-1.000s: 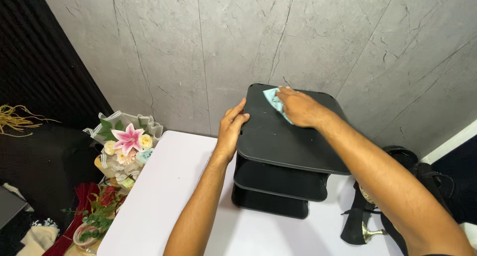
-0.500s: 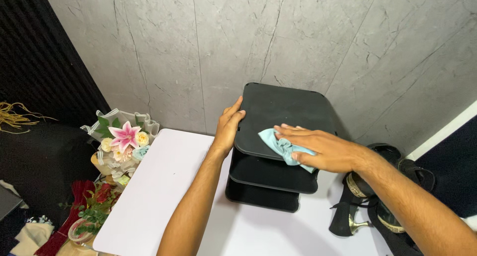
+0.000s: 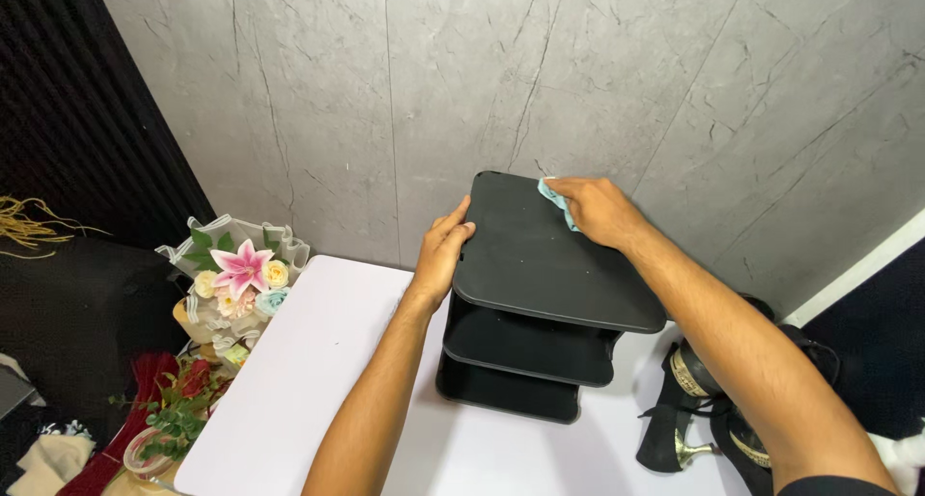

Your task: The person assembles a black plastic three-tier shoe rack by snapping together legs and shelves, then wipes the top shelf with a cloth. The person then cleans a black shoe with a cloth and brushes it with a white brush.

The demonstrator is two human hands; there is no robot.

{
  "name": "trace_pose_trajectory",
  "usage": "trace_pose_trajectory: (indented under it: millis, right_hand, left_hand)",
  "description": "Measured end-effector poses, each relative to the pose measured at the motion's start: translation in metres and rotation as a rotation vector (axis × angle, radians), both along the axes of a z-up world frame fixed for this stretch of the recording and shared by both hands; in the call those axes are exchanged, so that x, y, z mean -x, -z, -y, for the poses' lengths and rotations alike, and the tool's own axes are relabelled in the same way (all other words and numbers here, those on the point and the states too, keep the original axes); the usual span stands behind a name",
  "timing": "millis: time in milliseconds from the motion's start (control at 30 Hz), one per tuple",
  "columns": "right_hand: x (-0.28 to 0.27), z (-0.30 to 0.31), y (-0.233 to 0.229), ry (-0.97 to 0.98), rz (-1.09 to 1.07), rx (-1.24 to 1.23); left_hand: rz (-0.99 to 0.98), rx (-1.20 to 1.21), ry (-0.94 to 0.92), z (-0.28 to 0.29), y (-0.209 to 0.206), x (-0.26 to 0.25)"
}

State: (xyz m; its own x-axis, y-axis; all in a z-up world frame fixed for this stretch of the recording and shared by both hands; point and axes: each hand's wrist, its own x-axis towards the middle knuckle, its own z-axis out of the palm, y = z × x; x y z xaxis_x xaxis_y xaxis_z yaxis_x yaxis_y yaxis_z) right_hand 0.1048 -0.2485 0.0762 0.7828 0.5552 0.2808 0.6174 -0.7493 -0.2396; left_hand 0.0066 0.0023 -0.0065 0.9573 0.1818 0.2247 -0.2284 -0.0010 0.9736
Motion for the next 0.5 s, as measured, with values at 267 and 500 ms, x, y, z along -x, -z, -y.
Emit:
trace_pose_trajectory:
  millis: [267, 500]
  right_hand:
    - [0.051, -0.063, -0.009, -0.367, -0.047, 0.151]
    - [0.147, -0.039, -0.021, -0.367, -0.172, 0.162]
  left_hand:
    - [0.031, 0.035, 0.005, -0.001, 0.007, -0.003]
    - [-0.003, 0.003, 0.004, -0.002, -0.003, 0.002]
